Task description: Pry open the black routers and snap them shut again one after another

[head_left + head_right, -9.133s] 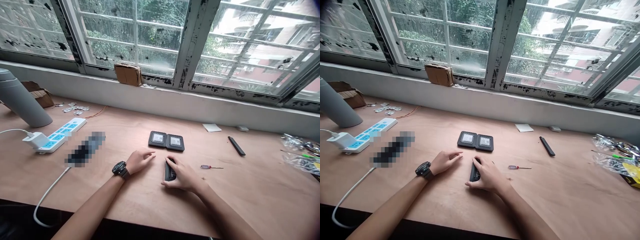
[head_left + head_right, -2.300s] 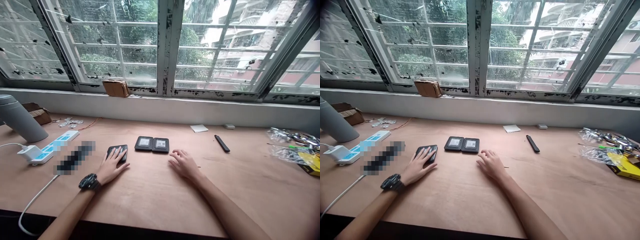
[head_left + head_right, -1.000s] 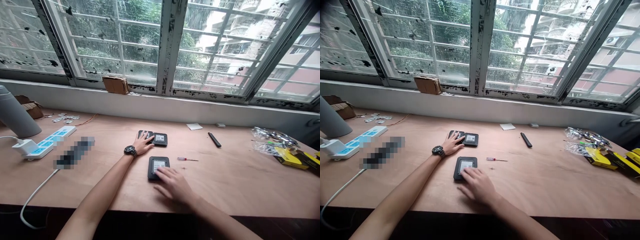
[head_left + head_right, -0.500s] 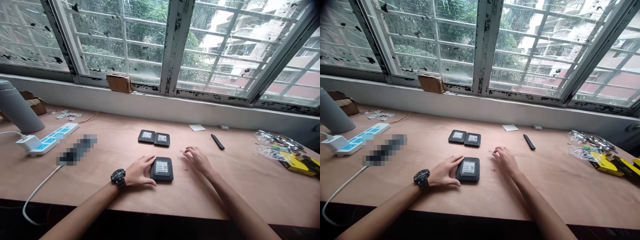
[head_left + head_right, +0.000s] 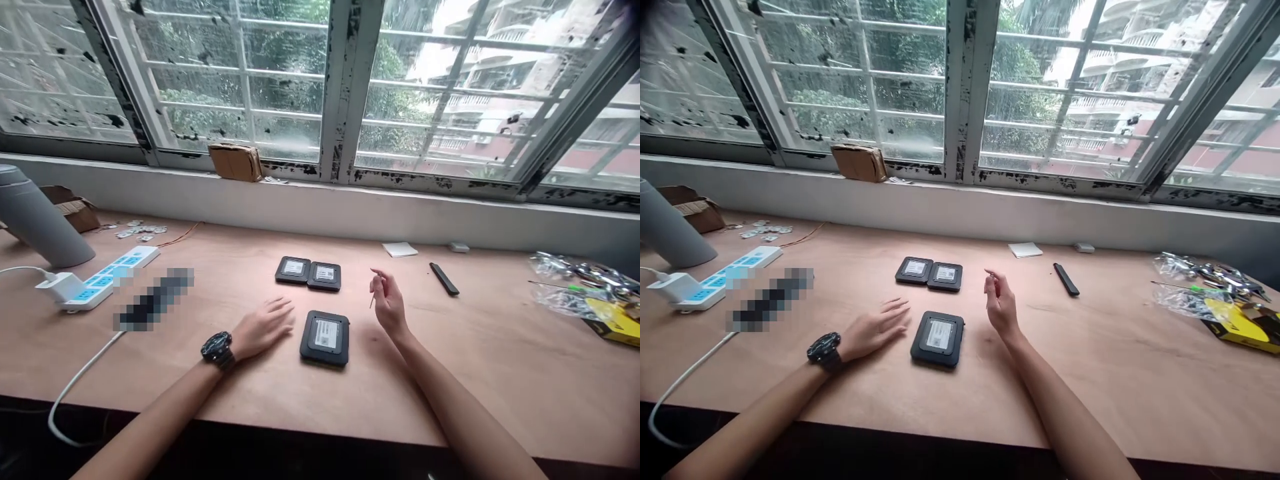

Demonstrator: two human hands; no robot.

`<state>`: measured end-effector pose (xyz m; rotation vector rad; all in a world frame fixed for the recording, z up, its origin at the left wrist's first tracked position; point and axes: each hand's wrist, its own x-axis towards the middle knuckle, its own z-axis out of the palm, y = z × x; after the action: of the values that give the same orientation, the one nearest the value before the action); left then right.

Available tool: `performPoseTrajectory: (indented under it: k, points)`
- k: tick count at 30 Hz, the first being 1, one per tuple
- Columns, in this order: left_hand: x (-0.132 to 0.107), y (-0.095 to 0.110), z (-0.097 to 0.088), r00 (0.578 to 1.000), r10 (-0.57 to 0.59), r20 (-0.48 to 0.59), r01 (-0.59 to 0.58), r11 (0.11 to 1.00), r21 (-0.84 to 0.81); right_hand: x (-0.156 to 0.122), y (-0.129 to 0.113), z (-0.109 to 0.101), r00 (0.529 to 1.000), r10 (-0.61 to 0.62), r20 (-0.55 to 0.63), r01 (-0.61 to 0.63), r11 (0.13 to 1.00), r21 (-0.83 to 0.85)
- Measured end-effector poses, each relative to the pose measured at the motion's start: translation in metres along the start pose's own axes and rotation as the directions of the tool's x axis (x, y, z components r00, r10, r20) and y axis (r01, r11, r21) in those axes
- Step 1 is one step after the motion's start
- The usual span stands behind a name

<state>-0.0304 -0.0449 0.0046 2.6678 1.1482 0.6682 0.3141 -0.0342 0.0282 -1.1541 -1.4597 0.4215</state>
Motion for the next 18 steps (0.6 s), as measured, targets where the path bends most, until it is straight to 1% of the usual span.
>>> performPoseTrajectory:
  k: [1,3,6,9,11,15,18]
  points:
    - [0.001,0.001,0.0,1.0,0.018,0.02,-0.017,0.999,-0.032,-0.002,-0.004,-0.001,0.999,0.012,-0.031,-0.011,0.999,0.043]
    - [0.004,0.01,0.003,0.995,0.067,0.079,-0.061,0.994,-0.086,-0.005,-0.011,0.001,0.997,0.029,-0.072,-0.021,0.993,0.118]
    - [0.012,0.03,0.012,0.984,0.124,0.131,-0.114,0.99,-0.08,-0.012,-0.021,0.009,0.997,0.034,-0.071,-0.02,0.982,0.19]
    - [0.016,0.043,0.019,0.984,0.145,0.1,-0.145,0.989,-0.015,-0.023,-0.026,0.02,0.999,-0.013,-0.044,0.023,0.971,0.237]
    - [0.016,0.049,0.022,0.984,0.163,0.069,-0.165,0.986,0.035,-0.029,-0.028,0.026,0.999,-0.053,-0.001,0.051,0.966,0.253]
    - [0.013,0.056,0.025,0.982,0.189,0.015,-0.189,0.974,0.126,-0.037,-0.028,0.032,0.987,-0.107,0.122,0.081,0.977,0.197]
    - [0.011,0.059,0.026,0.979,0.205,0.003,-0.203,0.968,0.146,-0.038,-0.025,0.031,0.983,-0.134,0.128,0.113,0.981,0.159]
